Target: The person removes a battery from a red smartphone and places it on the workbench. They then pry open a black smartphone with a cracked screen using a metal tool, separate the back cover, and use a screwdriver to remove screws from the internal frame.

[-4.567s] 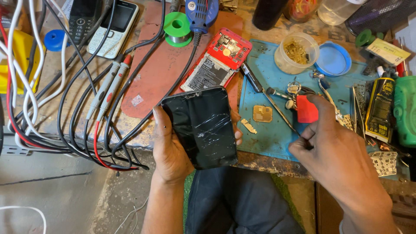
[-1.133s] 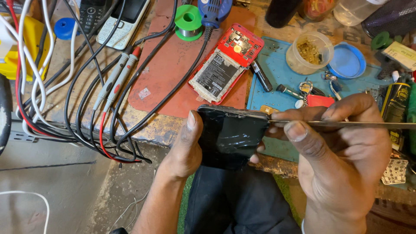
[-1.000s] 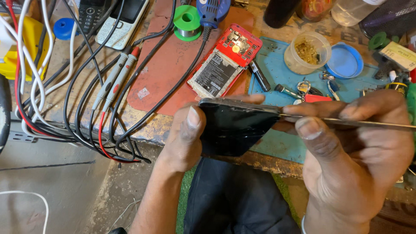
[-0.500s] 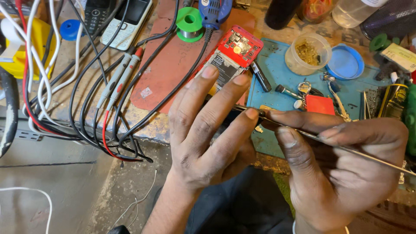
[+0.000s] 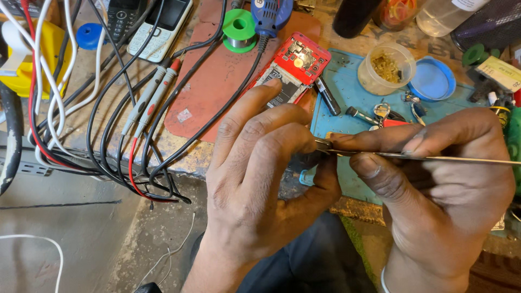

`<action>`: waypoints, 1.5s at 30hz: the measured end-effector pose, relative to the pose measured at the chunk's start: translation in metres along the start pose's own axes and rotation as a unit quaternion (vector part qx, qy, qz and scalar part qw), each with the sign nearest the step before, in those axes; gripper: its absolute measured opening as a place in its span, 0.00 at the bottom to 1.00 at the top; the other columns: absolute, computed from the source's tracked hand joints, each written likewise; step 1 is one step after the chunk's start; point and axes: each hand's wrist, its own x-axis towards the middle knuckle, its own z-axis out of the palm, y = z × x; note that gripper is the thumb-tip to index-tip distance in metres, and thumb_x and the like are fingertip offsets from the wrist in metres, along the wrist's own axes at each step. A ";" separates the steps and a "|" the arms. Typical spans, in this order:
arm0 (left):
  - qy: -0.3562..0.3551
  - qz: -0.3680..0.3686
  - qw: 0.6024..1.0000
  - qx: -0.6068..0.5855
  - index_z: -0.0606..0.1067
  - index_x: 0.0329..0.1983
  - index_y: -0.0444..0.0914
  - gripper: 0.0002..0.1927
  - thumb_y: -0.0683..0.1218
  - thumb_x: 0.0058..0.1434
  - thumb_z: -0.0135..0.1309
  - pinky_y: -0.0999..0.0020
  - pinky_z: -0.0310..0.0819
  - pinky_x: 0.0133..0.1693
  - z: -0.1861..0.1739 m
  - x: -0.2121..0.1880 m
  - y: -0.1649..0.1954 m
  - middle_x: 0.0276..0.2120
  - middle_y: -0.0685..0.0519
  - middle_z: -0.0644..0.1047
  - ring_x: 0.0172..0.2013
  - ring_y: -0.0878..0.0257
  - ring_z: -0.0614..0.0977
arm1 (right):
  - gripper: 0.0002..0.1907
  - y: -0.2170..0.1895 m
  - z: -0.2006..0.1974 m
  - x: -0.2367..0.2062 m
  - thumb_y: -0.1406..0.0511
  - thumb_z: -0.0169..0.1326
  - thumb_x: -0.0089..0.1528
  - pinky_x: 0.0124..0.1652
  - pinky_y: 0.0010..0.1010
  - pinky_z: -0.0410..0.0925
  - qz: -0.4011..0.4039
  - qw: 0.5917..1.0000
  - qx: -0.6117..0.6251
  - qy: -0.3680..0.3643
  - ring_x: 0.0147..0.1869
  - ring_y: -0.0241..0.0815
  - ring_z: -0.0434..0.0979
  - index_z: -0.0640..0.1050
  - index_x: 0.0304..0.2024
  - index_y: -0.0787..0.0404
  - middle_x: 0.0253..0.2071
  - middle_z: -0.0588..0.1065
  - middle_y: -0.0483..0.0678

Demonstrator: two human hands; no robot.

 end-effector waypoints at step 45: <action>-0.025 -0.046 0.998 -0.036 0.69 0.45 0.36 0.22 0.41 0.55 0.71 0.54 0.69 0.66 0.010 0.005 0.002 0.43 0.50 0.74 0.57 0.46 0.76 | 0.12 0.000 -0.006 -0.021 0.71 0.53 0.69 0.74 0.34 0.69 0.009 0.930 -0.366 -0.039 0.67 0.46 0.80 0.72 0.55 0.68 0.57 0.79 0.53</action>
